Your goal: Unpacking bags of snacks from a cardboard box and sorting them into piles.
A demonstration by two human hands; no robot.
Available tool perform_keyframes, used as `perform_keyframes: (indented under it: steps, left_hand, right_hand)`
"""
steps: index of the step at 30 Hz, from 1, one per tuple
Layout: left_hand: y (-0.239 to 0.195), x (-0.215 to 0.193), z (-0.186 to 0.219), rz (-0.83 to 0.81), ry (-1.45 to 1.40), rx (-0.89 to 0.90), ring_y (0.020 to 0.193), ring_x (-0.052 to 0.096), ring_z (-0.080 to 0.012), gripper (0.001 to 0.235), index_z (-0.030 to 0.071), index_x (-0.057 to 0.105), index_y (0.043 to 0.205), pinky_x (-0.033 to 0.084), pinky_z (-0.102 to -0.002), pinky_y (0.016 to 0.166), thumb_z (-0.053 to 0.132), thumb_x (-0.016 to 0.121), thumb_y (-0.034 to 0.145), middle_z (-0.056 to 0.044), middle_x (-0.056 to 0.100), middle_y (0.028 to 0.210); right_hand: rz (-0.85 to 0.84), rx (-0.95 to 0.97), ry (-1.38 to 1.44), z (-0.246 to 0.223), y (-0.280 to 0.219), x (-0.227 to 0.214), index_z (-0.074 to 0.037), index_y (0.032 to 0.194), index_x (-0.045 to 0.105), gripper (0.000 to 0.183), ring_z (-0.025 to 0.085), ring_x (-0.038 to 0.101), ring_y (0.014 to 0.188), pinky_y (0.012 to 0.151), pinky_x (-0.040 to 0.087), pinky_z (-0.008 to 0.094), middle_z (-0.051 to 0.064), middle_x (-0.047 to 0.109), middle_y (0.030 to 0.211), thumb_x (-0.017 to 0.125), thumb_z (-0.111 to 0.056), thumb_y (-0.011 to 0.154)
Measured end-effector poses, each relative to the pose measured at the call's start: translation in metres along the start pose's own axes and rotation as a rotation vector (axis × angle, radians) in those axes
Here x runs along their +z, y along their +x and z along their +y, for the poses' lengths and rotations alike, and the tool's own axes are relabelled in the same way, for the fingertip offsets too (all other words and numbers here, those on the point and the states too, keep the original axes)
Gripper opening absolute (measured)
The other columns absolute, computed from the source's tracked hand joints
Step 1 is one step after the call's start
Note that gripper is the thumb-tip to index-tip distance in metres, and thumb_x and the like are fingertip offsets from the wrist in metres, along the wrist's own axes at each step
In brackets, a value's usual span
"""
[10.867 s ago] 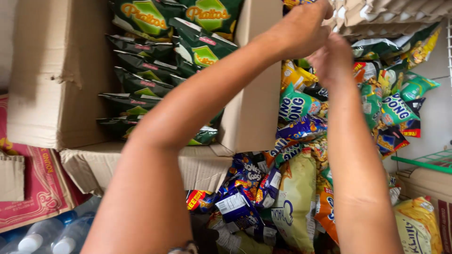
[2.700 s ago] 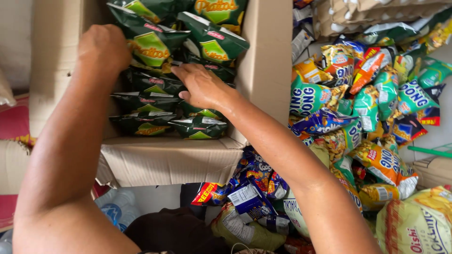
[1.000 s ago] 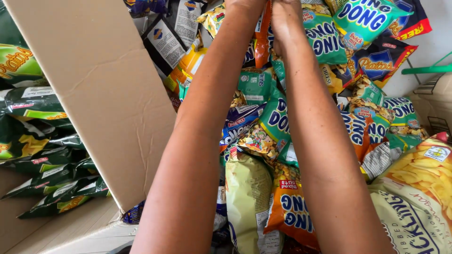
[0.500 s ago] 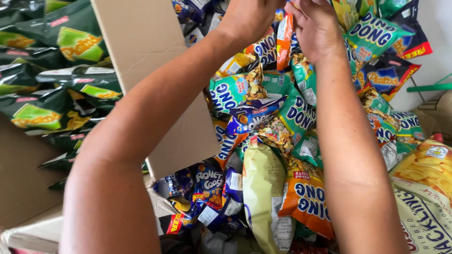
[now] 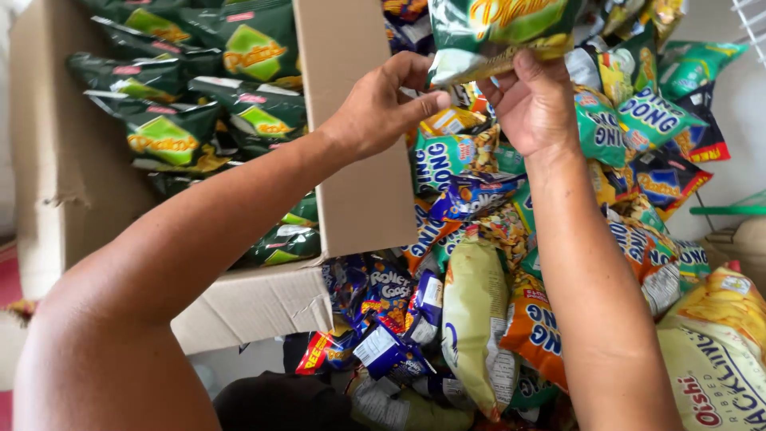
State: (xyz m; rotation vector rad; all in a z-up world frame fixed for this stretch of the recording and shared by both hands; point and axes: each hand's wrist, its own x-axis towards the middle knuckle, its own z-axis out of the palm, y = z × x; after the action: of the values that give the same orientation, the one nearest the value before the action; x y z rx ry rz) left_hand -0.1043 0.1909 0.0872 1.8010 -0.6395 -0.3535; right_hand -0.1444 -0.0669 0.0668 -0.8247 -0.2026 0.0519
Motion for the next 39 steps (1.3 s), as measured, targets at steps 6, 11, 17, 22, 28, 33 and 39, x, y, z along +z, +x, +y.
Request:
perform_keyframes:
  steps: [6,11,17,22,28,33,39]
  left_hand:
    - [-0.047,-0.039,0.005,0.125,-0.369,0.049,0.114,0.073,-0.0182,0.072,0.004,0.039,0.147,0.063,-0.034,0.098,0.027,0.085,0.095,-0.013,0.065,0.132]
    - [-0.081,-0.079,0.001,0.307,-0.453,0.209,0.128,0.063,-0.0169,0.078,0.005,0.035,0.15,0.057,-0.035,0.111,0.007,0.089,0.093,-0.009,0.06,0.139]
    - [-0.149,-0.168,0.011,0.345,-0.017,0.289,0.129,0.067,-0.019,0.052,0.001,0.052,0.138,0.056,-0.036,0.113,-0.003,0.087,0.1,-0.009,0.067,0.135]
    - [-0.211,-0.211,0.03,0.337,0.156,-0.11,0.114,0.066,-0.0203,0.057,0.0,0.054,0.135,0.055,-0.034,0.1,0.006,0.087,0.09,-0.009,0.069,0.121]
    - [-0.238,-0.227,-0.01,0.357,0.385,-0.342,0.113,0.065,-0.0282,0.076,0.003,0.051,0.139,0.052,-0.039,0.098,0.023,0.09,0.076,-0.016,0.065,0.124]
    - [-0.22,-0.208,-0.048,0.38,0.616,-0.472,0.124,0.054,-0.047,0.082,0.003,0.049,0.138,0.046,-0.05,0.102,0.034,0.093,0.076,-0.027,0.052,0.134]
    - [-0.181,-0.184,-0.12,0.29,0.566,-0.449,0.125,0.055,-0.0463,0.079,-0.004,0.047,0.134,0.045,-0.048,0.105,0.031,0.089,0.076,-0.032,0.058,0.127]
  right_hand:
    - [-0.019,0.063,-0.131,0.026,-0.001,0.071,-0.015,0.133,0.064,0.037,0.021,0.069,0.123,0.106,0.061,0.042,0.002,0.07,0.13,0.08,-0.014,0.1]
    - [-0.06,0.114,-0.22,0.059,0.012,0.099,-0.011,0.126,0.066,0.029,0.018,0.07,0.114,0.096,0.059,0.035,0.003,0.073,0.12,0.081,-0.004,0.101]
    - [-0.139,0.091,-0.369,0.085,0.026,0.158,-0.013,0.129,0.062,0.039,0.013,0.069,0.107,0.094,0.056,0.029,0.001,0.072,0.116,0.079,-0.001,0.096]
    - [-0.278,0.065,-0.801,0.138,0.025,0.186,-0.005,0.124,0.066,0.035,0.012,0.068,0.099,0.091,0.057,0.028,0.003,0.072,0.111,0.081,-0.005,0.094]
    - [-0.324,0.064,-1.275,0.195,0.017,0.218,0.002,0.107,0.07,0.031,0.018,0.071,0.081,0.073,0.058,0.033,0.012,0.073,0.095,0.083,-0.018,0.086]
    - [-0.229,0.239,-1.538,0.212,0.015,0.226,0.004,0.096,0.069,0.032,0.026,0.069,0.082,0.077,0.056,0.042,0.018,0.07,0.093,0.079,-0.026,0.089]
    - [0.088,0.533,-0.728,0.229,0.004,0.215,-0.001,0.128,0.05,0.045,0.018,0.064,0.113,0.099,0.052,0.035,0.011,0.066,0.123,0.067,-0.015,0.089]
